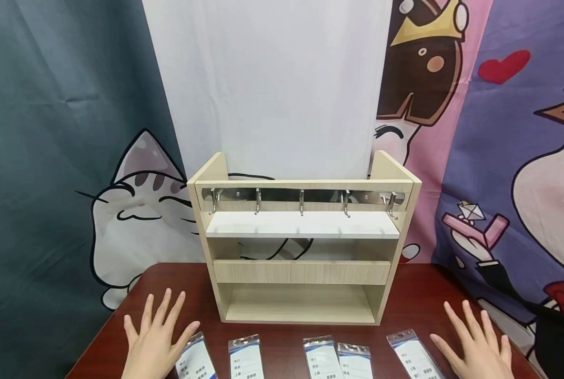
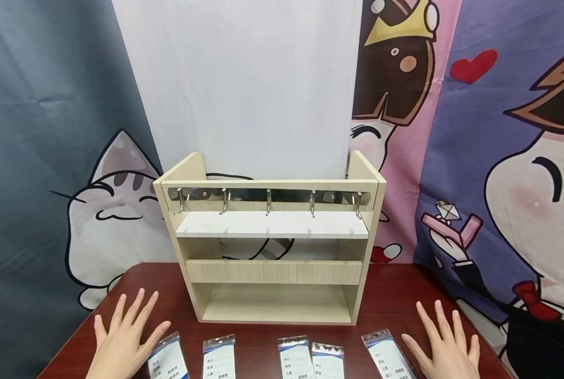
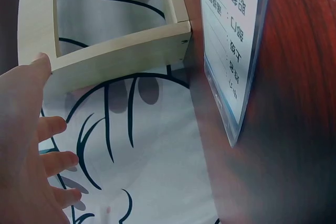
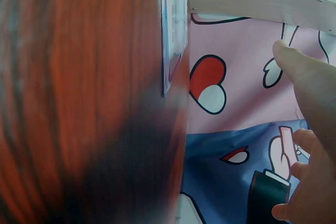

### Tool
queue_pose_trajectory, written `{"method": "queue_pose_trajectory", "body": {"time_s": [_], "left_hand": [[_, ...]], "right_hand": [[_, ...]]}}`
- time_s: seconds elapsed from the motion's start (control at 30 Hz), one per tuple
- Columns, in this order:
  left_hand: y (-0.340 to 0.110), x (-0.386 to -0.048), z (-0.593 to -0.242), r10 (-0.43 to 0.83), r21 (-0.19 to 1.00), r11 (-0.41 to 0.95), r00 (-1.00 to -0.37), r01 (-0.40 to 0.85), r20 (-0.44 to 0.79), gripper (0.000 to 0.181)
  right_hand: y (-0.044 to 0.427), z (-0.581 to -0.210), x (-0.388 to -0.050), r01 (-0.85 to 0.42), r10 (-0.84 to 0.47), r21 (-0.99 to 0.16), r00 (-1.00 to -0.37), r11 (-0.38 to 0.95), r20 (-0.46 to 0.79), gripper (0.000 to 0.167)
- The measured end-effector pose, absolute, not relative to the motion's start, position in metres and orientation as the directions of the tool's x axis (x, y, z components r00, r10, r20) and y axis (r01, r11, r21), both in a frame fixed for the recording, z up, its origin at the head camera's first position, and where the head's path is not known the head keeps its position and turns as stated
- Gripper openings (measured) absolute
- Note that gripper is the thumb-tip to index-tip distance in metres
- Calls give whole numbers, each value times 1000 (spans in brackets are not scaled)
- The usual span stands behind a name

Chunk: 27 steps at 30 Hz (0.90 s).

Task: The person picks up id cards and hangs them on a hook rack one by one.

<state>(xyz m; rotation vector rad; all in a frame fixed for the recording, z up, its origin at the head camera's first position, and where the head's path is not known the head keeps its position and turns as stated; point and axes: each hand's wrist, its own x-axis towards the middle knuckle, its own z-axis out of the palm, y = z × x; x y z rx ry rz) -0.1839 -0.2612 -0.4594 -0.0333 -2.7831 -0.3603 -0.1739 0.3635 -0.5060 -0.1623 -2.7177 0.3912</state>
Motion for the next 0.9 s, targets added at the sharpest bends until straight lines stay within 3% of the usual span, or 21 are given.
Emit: {"method": "queue_pose_trajectory", "body": {"time_s": [0.27, 0.53, 0.9], "left_hand": [[-265, -177, -460, -24, 255, 965, -944, 64, 328, 87], [-261, -171, -462, -39, 290, 956, -952, 53, 304, 88], [-247, -188, -458, 0, 368, 899, -841, 237, 542, 66]], "right_hand": [[361, -507, -171, 46, 151, -295, -927, 955, 344, 91], [366, -498, -170, 37, 125, -381, -970, 924, 209, 89], [369, -477, -170, 33, 56, -467, -998, 883, 34, 80]]}}
